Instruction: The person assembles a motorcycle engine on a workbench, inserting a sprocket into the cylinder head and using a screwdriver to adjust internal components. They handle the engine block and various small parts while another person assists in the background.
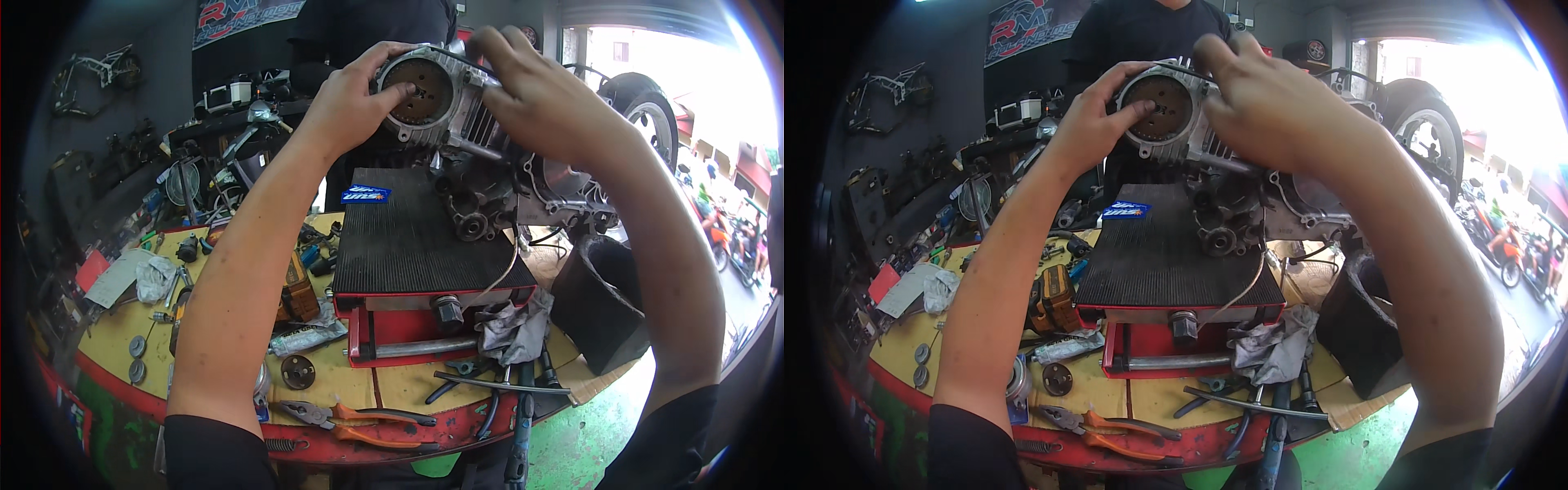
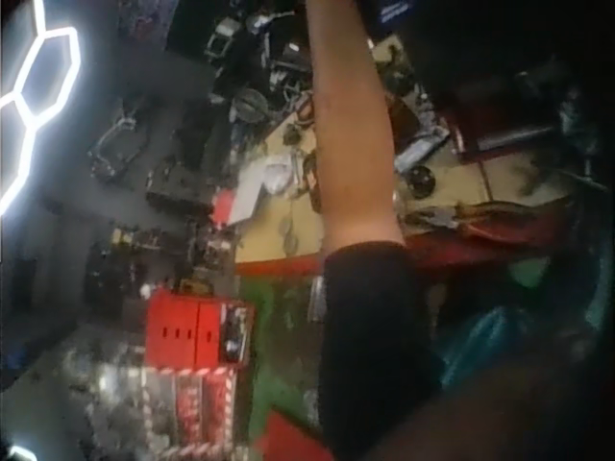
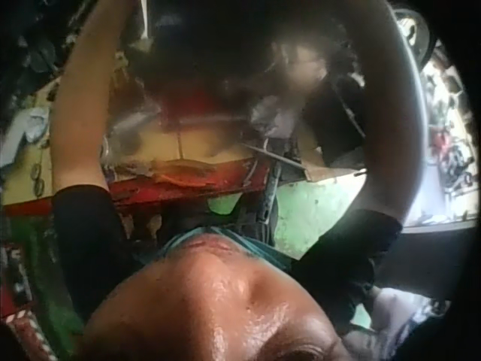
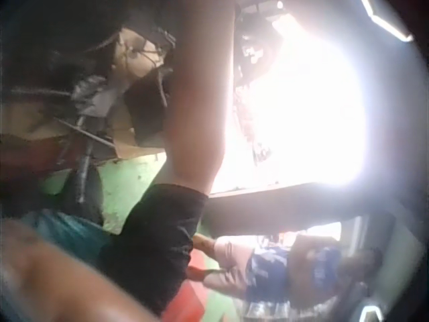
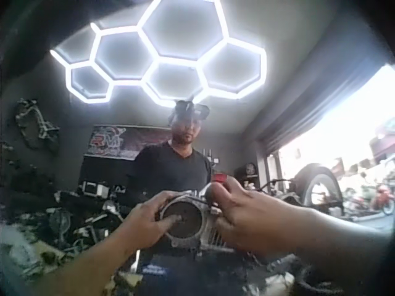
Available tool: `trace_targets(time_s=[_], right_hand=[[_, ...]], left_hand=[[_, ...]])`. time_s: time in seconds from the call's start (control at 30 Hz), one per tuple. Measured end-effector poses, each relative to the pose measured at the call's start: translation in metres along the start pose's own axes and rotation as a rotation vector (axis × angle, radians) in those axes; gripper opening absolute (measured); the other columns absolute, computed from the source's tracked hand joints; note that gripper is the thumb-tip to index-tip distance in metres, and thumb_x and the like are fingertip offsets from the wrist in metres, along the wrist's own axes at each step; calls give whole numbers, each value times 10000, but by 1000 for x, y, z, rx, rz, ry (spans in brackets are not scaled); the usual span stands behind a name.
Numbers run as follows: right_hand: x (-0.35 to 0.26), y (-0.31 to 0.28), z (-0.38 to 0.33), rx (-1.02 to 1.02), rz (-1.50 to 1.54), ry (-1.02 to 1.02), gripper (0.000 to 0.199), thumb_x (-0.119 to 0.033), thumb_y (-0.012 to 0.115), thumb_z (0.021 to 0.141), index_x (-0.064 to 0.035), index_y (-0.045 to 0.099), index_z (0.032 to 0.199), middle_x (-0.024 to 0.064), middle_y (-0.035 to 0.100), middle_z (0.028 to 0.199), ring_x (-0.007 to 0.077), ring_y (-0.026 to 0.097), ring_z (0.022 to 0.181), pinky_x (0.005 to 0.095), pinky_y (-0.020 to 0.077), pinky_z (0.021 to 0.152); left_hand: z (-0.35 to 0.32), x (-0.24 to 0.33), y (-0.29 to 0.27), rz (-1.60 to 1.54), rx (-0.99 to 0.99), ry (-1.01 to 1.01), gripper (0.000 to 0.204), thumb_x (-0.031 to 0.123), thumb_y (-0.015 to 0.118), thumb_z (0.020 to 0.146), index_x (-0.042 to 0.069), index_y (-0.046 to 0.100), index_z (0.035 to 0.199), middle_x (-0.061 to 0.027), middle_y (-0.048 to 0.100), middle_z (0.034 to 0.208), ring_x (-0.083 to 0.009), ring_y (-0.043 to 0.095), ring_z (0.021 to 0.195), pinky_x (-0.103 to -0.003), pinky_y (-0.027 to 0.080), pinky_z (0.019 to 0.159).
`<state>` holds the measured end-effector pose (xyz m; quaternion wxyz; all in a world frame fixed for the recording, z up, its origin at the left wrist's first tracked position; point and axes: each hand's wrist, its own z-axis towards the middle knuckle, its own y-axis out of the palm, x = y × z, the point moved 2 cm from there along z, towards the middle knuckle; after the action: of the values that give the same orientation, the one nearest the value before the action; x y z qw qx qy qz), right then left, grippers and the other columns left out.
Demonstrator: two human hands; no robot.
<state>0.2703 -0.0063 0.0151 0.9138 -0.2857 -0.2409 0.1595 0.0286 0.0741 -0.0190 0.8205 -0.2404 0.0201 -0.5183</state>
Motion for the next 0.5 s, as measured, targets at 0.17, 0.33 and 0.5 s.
trace_targets(time_s=[0.17,0.33,0.5], right_hand=[[-20,-14,-33,-146,19,36,393,-157,583,1039,-91,556,1425,240,622,1319,447,663,1189,543,526,1034],[-11,5,-40,-90,-8,-38,406,-154,608,1009,-130,619,1415,221,738,991,436,726,990,555,572,866],[-11,18,-42,-2,-6,-32,406,-213,609,1038,-175,652,1440,213,743,971,427,732,932,552,572,821]], left_hand=[[-2,2,1,18,14,0,443,127,729,982,85,639,1413,-86,740,1307,-190,683,1231,-345,502,1083],[0,4,2,17,17,26,436,127,733,983,96,647,1409,-85,741,1321,-199,686,1240,-345,502,1081],[2,-1,1,1,5,37,442,114,733,984,97,645,1417,-81,741,1315,-194,687,1235,-346,510,1073]])
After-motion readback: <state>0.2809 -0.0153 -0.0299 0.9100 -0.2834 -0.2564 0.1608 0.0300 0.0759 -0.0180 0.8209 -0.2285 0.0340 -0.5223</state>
